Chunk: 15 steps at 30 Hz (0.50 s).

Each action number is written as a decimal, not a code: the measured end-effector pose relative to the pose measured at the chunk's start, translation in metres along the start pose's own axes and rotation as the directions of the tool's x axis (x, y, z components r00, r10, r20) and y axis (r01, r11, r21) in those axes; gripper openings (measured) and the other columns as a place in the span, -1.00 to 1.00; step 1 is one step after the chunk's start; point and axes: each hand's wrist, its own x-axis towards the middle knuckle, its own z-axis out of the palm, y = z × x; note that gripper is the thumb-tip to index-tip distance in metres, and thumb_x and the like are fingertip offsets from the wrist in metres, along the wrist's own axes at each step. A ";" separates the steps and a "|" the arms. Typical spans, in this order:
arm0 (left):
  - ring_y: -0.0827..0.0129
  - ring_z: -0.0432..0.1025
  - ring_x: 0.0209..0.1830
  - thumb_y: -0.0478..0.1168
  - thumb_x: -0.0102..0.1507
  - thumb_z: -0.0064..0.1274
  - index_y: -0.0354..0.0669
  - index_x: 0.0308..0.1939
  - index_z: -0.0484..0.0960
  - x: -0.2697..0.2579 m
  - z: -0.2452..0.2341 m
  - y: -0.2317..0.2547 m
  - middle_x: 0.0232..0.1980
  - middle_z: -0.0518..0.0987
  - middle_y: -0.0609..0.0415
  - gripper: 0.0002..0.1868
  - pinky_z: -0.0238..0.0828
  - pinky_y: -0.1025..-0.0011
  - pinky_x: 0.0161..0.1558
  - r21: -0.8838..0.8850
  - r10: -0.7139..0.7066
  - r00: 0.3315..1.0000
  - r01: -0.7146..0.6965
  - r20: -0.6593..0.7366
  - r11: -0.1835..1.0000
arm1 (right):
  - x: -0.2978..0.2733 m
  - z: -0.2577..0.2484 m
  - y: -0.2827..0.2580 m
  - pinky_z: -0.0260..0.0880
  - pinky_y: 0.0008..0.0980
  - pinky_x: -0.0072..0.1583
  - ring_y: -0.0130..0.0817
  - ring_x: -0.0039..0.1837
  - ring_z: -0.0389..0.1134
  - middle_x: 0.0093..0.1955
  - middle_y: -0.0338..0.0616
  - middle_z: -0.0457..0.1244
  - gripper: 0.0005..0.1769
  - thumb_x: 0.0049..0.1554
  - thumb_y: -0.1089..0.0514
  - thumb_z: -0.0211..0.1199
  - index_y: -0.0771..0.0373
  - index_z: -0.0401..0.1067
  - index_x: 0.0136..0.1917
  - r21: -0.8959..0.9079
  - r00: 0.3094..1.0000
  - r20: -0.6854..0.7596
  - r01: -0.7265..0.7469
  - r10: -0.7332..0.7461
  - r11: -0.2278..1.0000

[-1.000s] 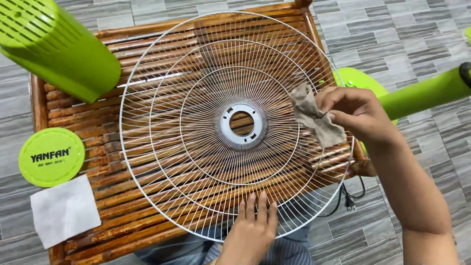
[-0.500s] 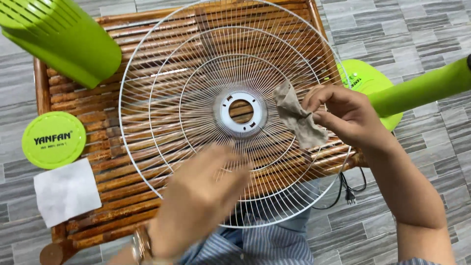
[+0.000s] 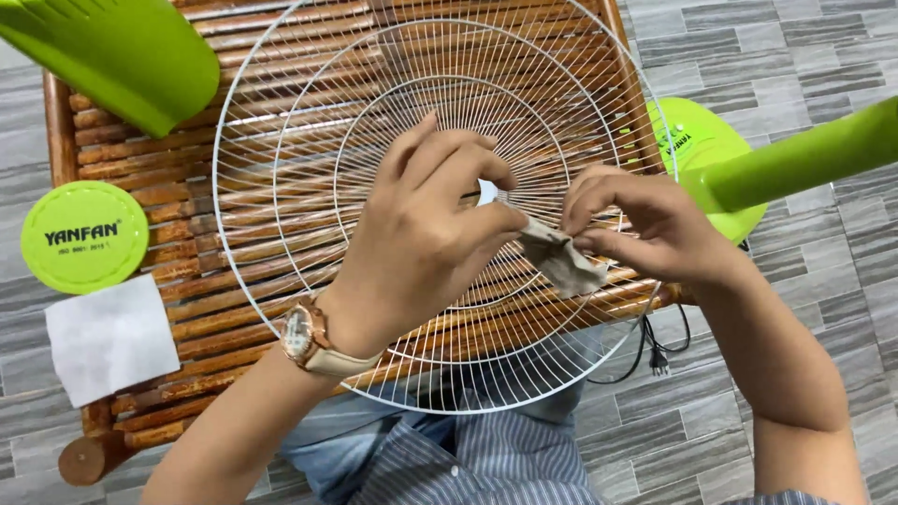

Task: Cleaning a metal fan grill using a cloth by wiping its individual wires.

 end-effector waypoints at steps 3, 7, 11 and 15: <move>0.30 0.38 0.11 -0.20 0.12 0.39 0.05 -0.43 0.70 -0.005 -0.002 -0.005 -0.13 0.60 0.23 -0.87 0.10 0.12 0.41 -0.148 -0.073 0.996 0.079 0.051 0.986 | -0.005 -0.005 0.021 0.44 -0.43 0.15 -0.38 0.05 0.35 -0.11 -0.20 0.33 -0.79 -0.01 0.39 0.28 0.24 0.42 -0.08 0.100 0.998 -0.008 0.068 -0.067 0.993; 0.31 0.30 -0.08 -0.17 0.16 0.34 -0.05 -0.42 0.70 -0.008 -0.005 -0.012 -0.26 0.52 0.17 -0.87 0.29 0.40 -0.03 -0.276 -0.158 0.980 0.186 0.120 0.943 | -0.004 -0.003 0.027 0.47 -0.50 0.06 -0.41 -0.01 0.34 -0.08 -0.16 0.32 -0.79 0.01 0.40 0.27 0.24 0.39 -0.08 0.143 0.998 -0.062 0.021 -0.012 0.989; 0.39 0.41 -0.14 -0.07 0.18 0.27 -0.04 -0.45 0.68 -0.011 -0.007 -0.016 -0.25 0.60 0.17 -0.80 0.38 0.41 -0.07 -0.393 -0.344 0.909 0.412 0.233 0.822 | -0.004 0.004 0.026 0.48 -0.41 0.24 -0.34 0.12 0.36 0.09 -0.05 0.28 -0.76 0.12 0.39 0.17 0.31 0.33 0.08 0.116 0.965 -0.252 -0.041 0.070 0.992; 0.40 0.50 -0.27 -0.05 0.18 0.23 -0.12 -0.43 0.71 -0.016 0.000 -0.023 -0.28 0.62 0.13 -0.76 0.52 0.44 -0.17 -0.516 -0.418 0.865 0.502 0.279 0.694 | -0.007 0.013 0.029 0.46 -0.31 0.23 -0.35 0.11 0.36 0.05 -0.13 0.30 -0.52 0.31 -0.25 0.02 0.20 0.40 0.04 0.114 0.952 -0.306 0.011 0.025 0.993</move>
